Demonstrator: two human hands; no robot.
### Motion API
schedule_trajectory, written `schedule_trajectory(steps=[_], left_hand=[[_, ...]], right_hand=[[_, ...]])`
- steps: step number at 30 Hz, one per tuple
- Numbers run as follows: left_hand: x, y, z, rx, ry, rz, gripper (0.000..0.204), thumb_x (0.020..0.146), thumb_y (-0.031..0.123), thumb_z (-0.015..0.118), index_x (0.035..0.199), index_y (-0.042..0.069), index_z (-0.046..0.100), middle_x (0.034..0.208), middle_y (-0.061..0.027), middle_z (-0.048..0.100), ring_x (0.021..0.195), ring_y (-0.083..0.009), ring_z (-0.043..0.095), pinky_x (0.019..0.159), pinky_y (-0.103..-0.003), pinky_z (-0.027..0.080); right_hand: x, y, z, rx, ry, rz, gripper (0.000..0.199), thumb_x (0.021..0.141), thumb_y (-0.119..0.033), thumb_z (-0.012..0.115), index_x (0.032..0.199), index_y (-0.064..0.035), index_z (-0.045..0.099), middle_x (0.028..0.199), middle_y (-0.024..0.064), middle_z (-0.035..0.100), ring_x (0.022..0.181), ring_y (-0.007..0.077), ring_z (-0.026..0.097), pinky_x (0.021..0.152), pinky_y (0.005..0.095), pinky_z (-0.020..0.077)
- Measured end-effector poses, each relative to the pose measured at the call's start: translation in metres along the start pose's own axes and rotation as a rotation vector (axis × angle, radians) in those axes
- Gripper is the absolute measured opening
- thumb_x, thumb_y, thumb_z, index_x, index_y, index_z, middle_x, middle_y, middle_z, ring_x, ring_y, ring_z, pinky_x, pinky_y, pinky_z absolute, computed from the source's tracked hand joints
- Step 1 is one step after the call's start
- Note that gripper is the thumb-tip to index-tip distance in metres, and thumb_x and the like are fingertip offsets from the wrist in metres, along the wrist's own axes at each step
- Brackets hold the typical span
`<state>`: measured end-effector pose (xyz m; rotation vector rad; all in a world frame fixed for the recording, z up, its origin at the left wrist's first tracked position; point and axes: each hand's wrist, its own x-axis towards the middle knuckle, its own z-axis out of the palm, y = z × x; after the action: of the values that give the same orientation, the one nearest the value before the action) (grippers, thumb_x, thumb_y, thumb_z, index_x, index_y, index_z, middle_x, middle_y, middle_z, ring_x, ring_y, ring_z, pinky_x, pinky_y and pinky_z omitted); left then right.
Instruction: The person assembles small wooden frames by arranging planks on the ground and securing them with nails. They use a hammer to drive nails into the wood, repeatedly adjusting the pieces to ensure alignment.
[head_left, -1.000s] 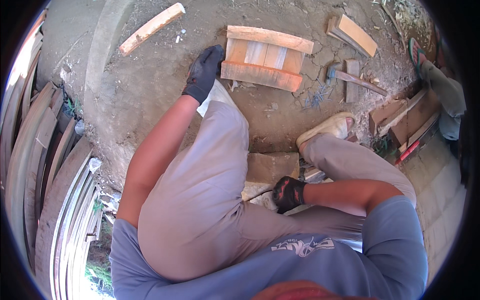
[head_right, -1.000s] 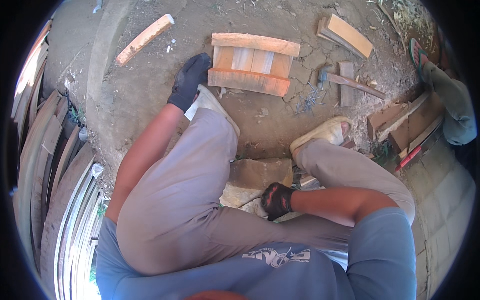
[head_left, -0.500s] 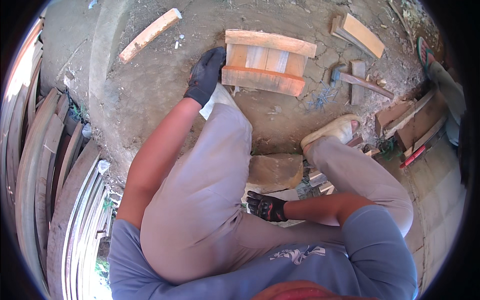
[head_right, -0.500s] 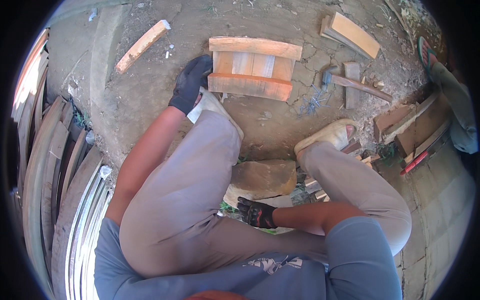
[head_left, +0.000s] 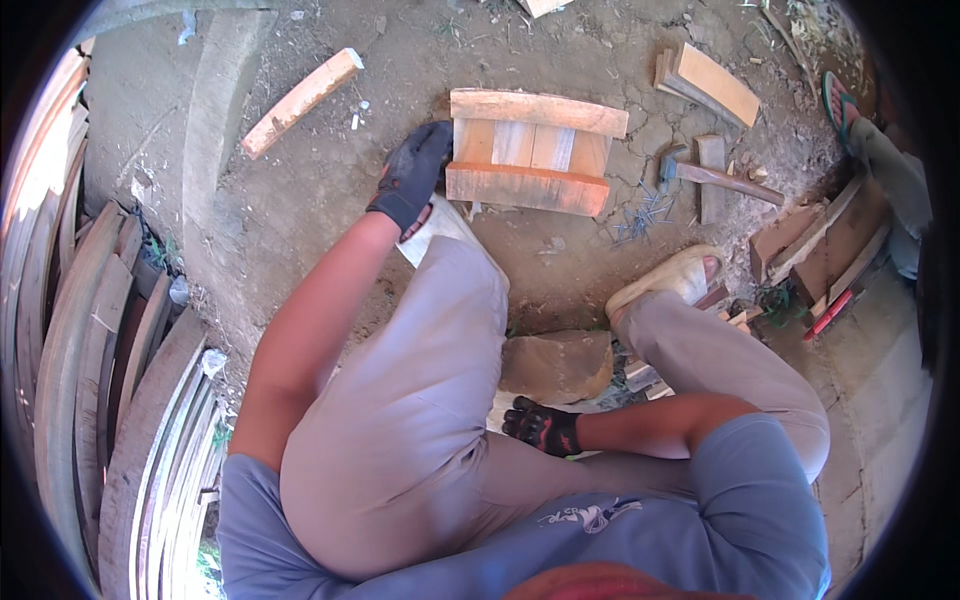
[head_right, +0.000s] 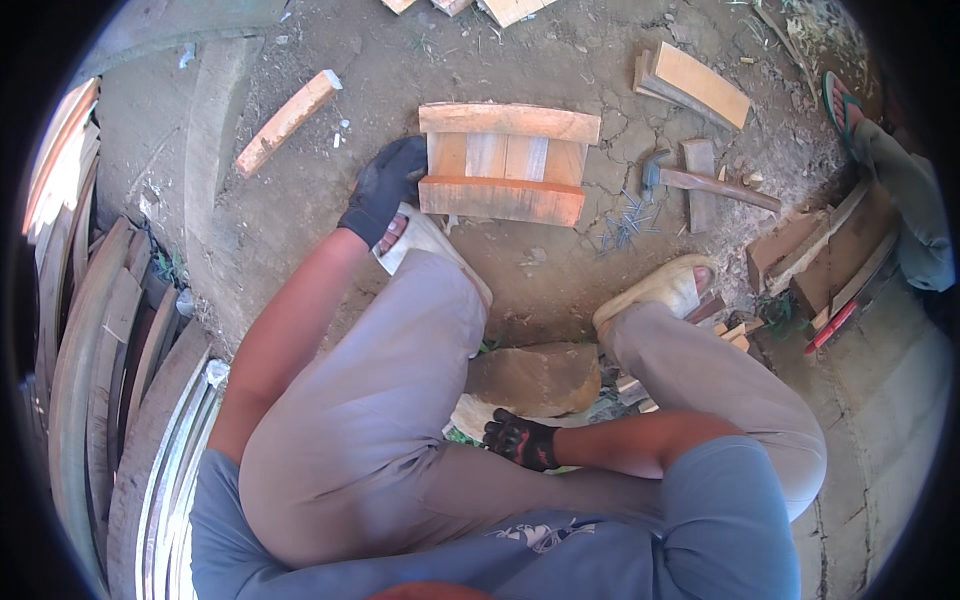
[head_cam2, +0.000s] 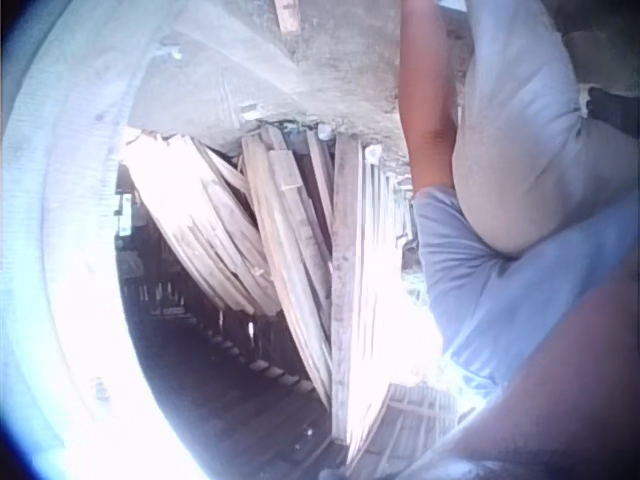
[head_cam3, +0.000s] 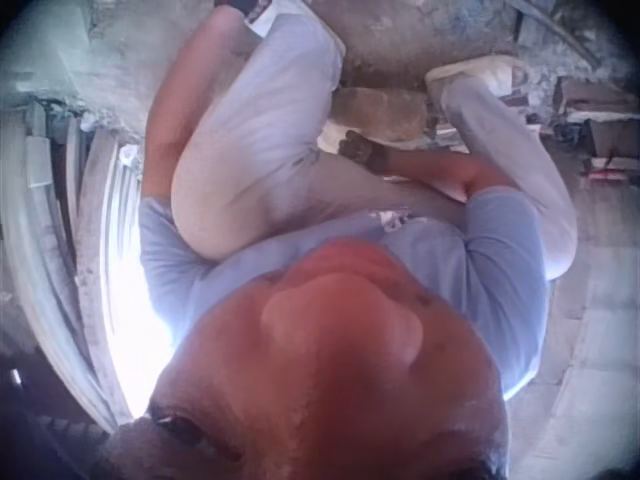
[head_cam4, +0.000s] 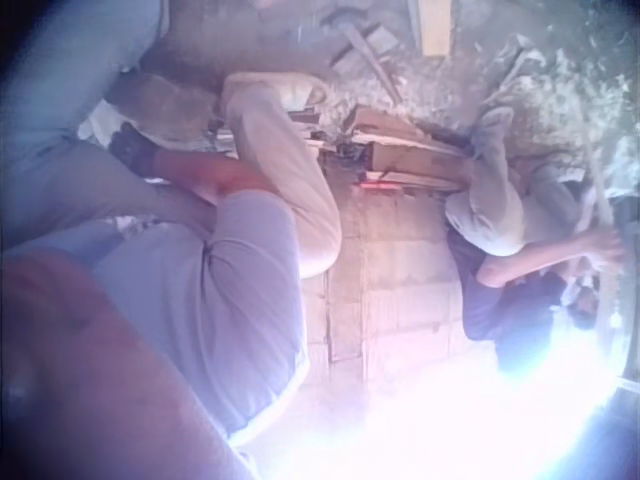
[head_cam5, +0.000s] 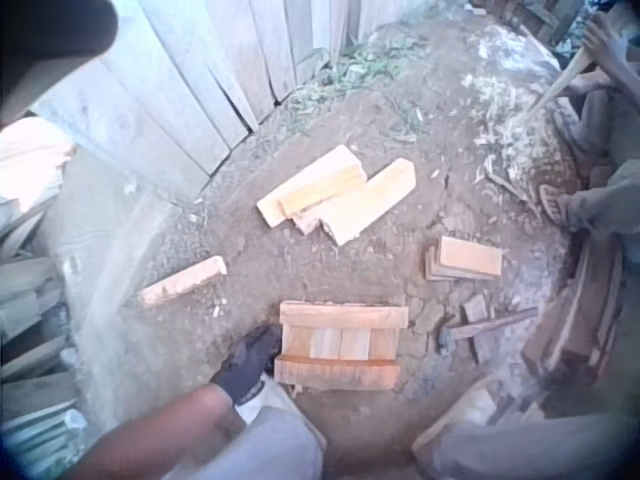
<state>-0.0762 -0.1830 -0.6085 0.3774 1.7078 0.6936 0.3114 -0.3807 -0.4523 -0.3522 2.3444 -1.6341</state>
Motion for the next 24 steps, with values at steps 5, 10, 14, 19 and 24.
schedule_trajectory(steps=[5,10,14,19,24], left_hand=[[0.008,0.006,0.009,0.214,-0.016,0.049,0.061,0.107,0.044,0.064,0.147,-0.001,0.064,0.14,-0.012,0.071,0.127,-0.0209,0.068,0.11,-0.037,0.053],[0.042,-0.018,-0.003,0.288,-0.031,0.061,0.064,0.105,0.046,0.064,0.149,-0.001,0.063,0.139,-0.0146,0.072,0.128,-0.0232,0.068,0.109,-0.039,0.054],[0.022,0.016,0.009,0.608,-0.056,0.144,0.064,0.104,0.049,0.063,0.148,0.002,0.065,0.137,-0.0131,0.073,0.127,-0.0235,0.069,0.108,-0.039,0.054],[0.006,0.003,-0.017,0.567,-0.123,0.231,0.058,0.104,0.053,0.06,0.137,0.007,0.072,0.135,-0.0207,0.075,0.131,-0.0367,0.069,0.111,-0.044,0.051],[-0.073,0.062,-0.08,1.699,-0.69,0.07,0.05,0.111,0.049,0.046,0.126,0.011,0.076,0.12,-0.0169,0.079,0.105,-0.0271,0.078,0.093,-0.044,0.06]], right_hand=[[0.002,0.038,-0.042,-0.262,0.333,0.156,0.017,0.091,-0.024,0.065,0.096,-0.0095,0.073,0.094,0.0119,0.071,0.094,0.0312,0.069,0.089,0.0512,0.051],[-0.005,0.145,-0.195,-0.559,0.323,0.343,0.018,0.087,-0.027,0.069,0.084,-0.0098,0.073,0.088,0.0136,0.073,0.084,0.0342,0.07,0.079,0.0488,0.0562],[-0.07,0.197,-0.271,-0.395,0.559,0.994,0.03,0.095,-0.031,0.067,0.092,-0.003,0.078,0.092,0.0261,0.076,0.088,0.045,0.076,0.083,0.0553,0.0595],[-0.167,0.182,-0.209,-0.348,0.344,1.479,0.043,0.096,-0.045,0.066,0.107,-0.0082,0.083,0.117,0.0228,0.079,0.109,0.0403,0.076,0.093,0.0513,0.06],[-0.143,0.122,-0.156,0.096,-0.647,1.15,0.051,0.085,-0.055,0.078,0.112,-0.0129,0.087,0.109,0.0148,0.082,0.105,0.0328,0.078,0.091,0.0479,0.0603]])
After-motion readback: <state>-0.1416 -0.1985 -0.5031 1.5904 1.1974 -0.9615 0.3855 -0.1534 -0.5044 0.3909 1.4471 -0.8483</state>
